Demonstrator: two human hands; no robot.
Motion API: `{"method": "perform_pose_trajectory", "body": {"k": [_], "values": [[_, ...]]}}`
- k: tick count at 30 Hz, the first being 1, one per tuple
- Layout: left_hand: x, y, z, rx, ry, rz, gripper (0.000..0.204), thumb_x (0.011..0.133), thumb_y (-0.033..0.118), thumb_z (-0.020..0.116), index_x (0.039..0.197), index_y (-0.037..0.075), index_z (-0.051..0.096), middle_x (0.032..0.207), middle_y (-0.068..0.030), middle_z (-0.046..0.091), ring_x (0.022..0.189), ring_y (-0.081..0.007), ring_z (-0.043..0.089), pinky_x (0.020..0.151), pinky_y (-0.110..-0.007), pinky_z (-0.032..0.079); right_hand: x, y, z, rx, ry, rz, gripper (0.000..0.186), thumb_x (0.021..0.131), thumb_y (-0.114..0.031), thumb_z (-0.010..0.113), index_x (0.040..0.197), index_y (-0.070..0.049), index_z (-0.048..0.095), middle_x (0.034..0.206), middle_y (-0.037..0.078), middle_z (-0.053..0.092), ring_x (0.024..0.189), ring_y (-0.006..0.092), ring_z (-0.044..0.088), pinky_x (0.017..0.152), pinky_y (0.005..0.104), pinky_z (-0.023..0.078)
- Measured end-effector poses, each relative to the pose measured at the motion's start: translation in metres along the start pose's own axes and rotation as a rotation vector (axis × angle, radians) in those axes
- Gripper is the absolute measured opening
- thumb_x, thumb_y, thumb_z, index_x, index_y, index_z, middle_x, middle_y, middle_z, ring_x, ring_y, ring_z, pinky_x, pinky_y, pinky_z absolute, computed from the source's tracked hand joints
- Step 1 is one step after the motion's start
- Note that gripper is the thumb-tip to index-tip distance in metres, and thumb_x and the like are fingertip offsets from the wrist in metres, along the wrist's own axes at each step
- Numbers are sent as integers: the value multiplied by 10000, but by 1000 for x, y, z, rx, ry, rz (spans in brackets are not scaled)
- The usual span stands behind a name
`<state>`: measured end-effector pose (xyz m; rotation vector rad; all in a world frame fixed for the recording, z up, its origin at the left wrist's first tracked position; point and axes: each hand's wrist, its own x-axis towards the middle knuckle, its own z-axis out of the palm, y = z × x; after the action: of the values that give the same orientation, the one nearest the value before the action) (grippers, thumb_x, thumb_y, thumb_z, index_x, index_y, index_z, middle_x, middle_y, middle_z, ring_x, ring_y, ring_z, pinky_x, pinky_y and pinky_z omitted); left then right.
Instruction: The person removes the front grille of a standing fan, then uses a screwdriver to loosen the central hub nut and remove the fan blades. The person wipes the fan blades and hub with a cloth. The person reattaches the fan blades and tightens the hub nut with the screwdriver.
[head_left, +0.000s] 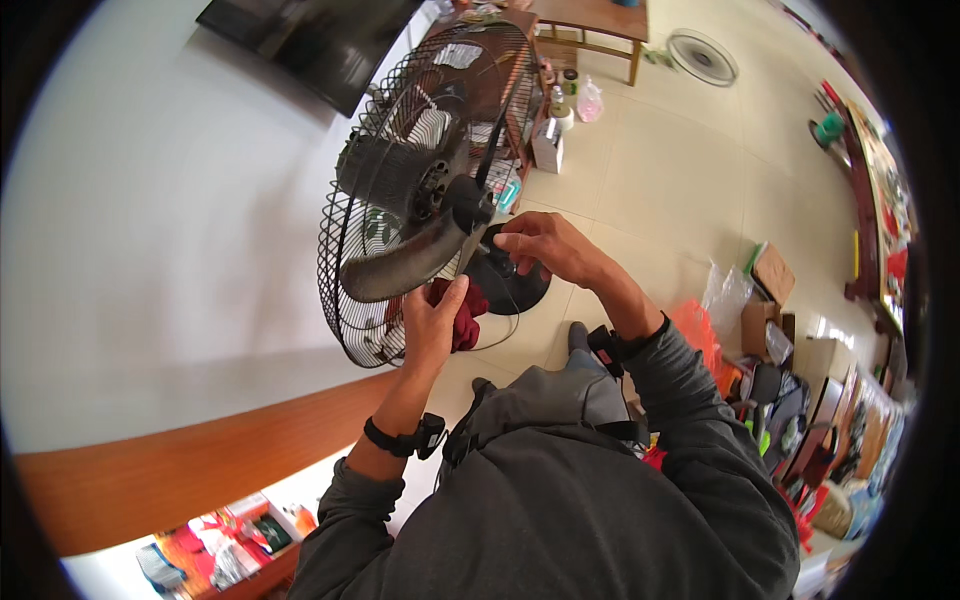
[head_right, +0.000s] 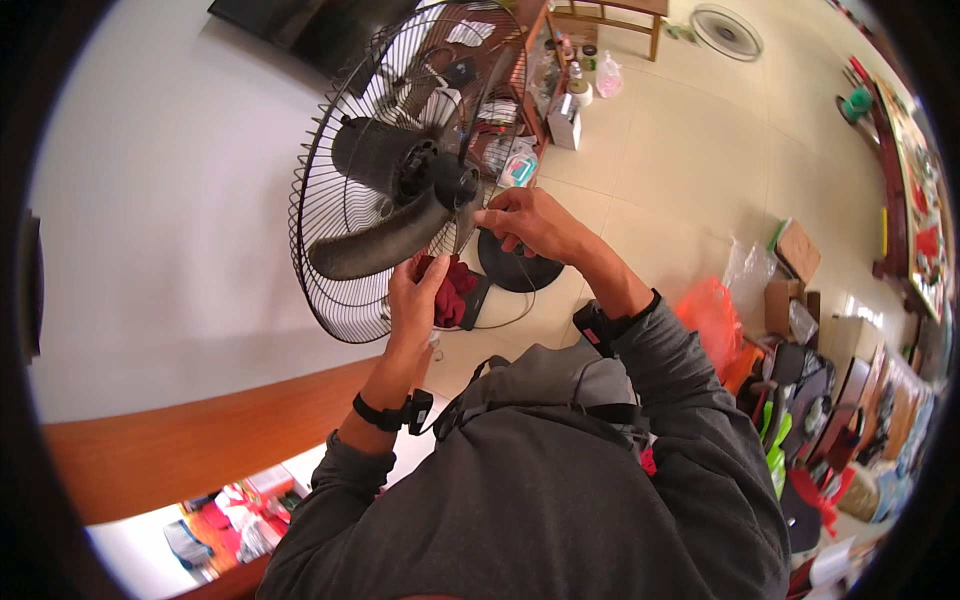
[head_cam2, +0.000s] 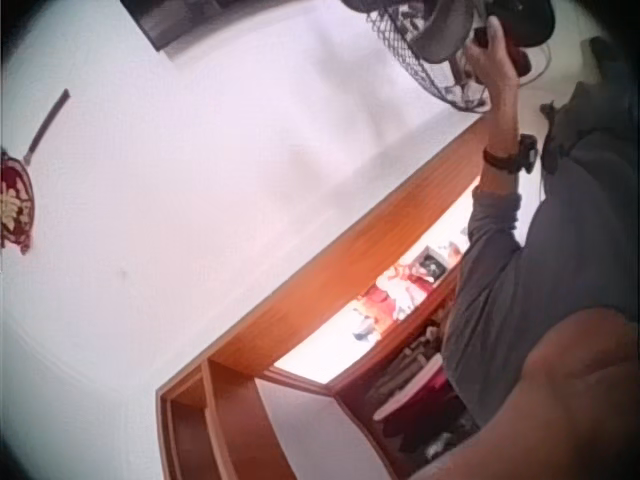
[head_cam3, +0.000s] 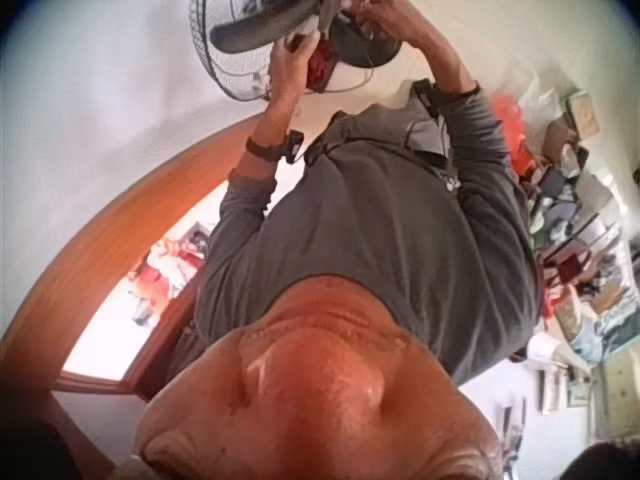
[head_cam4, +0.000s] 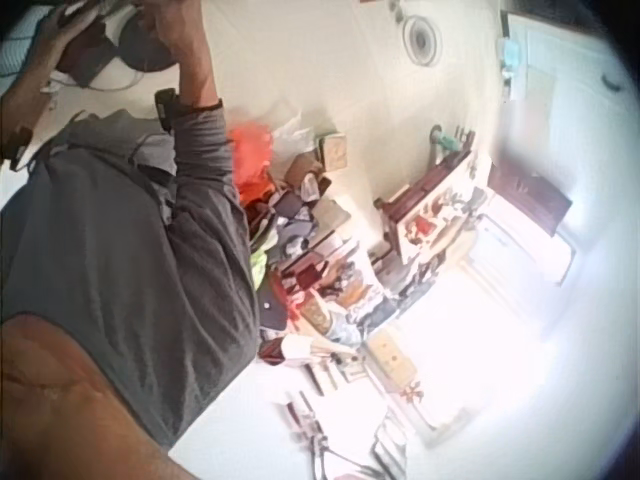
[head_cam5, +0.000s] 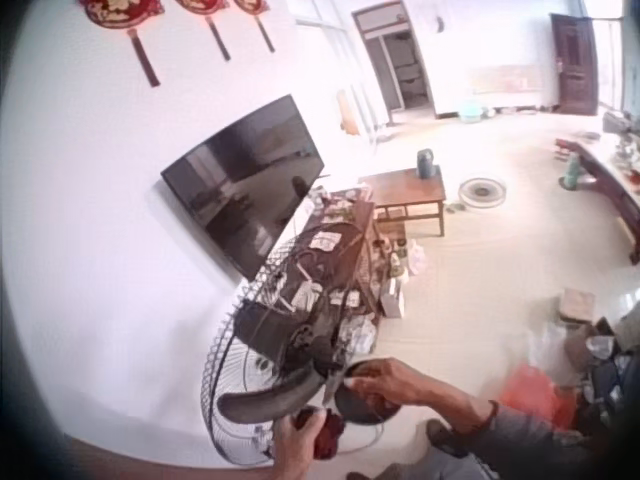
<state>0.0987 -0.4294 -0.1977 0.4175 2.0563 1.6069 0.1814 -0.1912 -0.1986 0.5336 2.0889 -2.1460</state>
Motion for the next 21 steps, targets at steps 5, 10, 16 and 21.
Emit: {"method": "perform_pose_trajectory", "body": {"k": [5,10,16,21], "values": [[8,2,24,38,171,300,361,1018,158,733,1312,-37,658,1252,-112,706,1130,-196,647,1019,-342,493,35,-3,-16,-56,-155,16,602,1004,-520,675,1169,59,690,887,88,693,738,175,726,550,294,517],[16,-1,37,-86,201,211,339,1045,175,705,1299,-47,661,1247,-106,709,1130,-197,649,1022,-342,488,53,-10,-19,-75,-248,45,537,1028,-530,640,1001,6,671,843,72,678,706,157,714,524,278,493],[21,-3,45,-33,285,219,308,1062,172,681,1276,-50,669,1235,-105,713,1111,-183,650,1006,-333,497,57,-15,-20,-48,-313,48,509,1051,-503,610,894,-20,637,763,47,653,615,146,659,508,280,467],[25,-7,48,-49,313,324,298,1073,184,668,1264,-45,682,1220,-100,723,1101,-189,657,1006,-333,500,64,-14,-21,-46,-314,31,515,1053,-485,611,891,2,653,710,44,635,590,136,637,500,279,453]]}}
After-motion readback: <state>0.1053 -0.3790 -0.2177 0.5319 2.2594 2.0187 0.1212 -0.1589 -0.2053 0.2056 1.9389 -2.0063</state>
